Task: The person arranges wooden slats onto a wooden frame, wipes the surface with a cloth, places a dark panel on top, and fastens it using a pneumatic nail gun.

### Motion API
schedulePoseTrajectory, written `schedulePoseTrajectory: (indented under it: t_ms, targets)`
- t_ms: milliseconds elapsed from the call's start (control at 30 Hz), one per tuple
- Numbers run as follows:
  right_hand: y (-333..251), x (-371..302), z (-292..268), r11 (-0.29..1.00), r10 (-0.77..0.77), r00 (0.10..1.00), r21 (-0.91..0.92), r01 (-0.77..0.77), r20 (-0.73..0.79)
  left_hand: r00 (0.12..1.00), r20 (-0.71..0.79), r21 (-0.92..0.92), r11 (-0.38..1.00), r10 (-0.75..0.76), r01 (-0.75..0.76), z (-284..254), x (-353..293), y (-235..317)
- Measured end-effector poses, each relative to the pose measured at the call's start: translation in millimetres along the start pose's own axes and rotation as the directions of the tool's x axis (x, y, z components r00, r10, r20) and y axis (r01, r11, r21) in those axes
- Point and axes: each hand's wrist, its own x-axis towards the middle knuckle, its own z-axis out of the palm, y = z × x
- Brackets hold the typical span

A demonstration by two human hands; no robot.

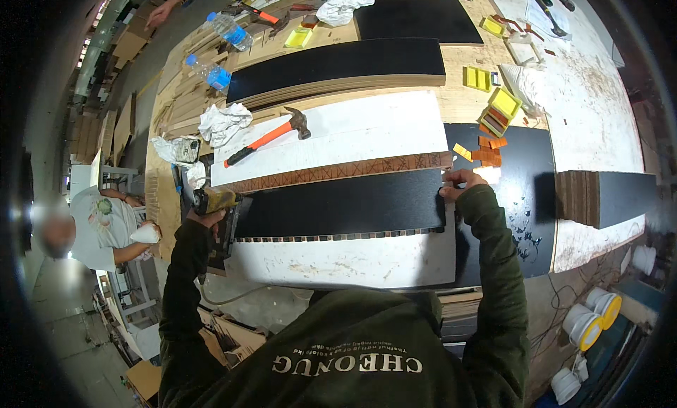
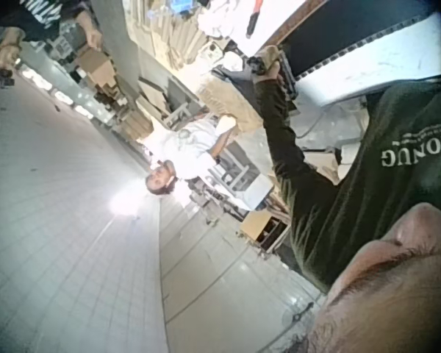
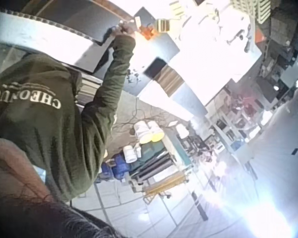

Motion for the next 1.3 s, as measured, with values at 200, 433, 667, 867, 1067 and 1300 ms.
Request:
schedulePoseTrajectory:
  t_ms: [200, 433, 667, 867, 1067, 1300]
  targets:
    - [0, 2, -2, 1.0, 0.006, 1.0, 0.024, -0.006, 0.031, 0.997, 0.008, 0.049, 0.996, 0.074, -0.074, 11, -11, 16]
    - [11, 7, 2, 0.995, -0.077, 0.997, -0.056, 0.077, -0.003, 0.998, 0.026, 0.064, 0.996, 0.055, -0.057, 18, -12, 19]
    - [6, 6, 2, 0.999, -0.039, 0.999, -0.024, 0.039, 0.019, 0.999, 0.03, 0.105, 0.994, 0.014, -0.017, 19, -5, 14]
    - [7, 6, 1, 0.999, -0.039, 0.999, -0.026, 0.039, 0.018, 0.998, 0.037, 0.094, 0.994, 0.059, -0.062, 22, -2, 13]
    - [0, 3, 0, 0.999, -0.028, 0.999, -0.02, 0.029, 0.029, 0.997, -0.01, 0.148, 0.986, 0.073, -0.071, 34, -13, 28]
    - [1, 3, 2, 1.0, -0.02, 0.999, 0.01, 0.02, 0.038, 0.997, 0.043, 0.154, 0.986, 0.062, -0.068, 42, -4, 26]
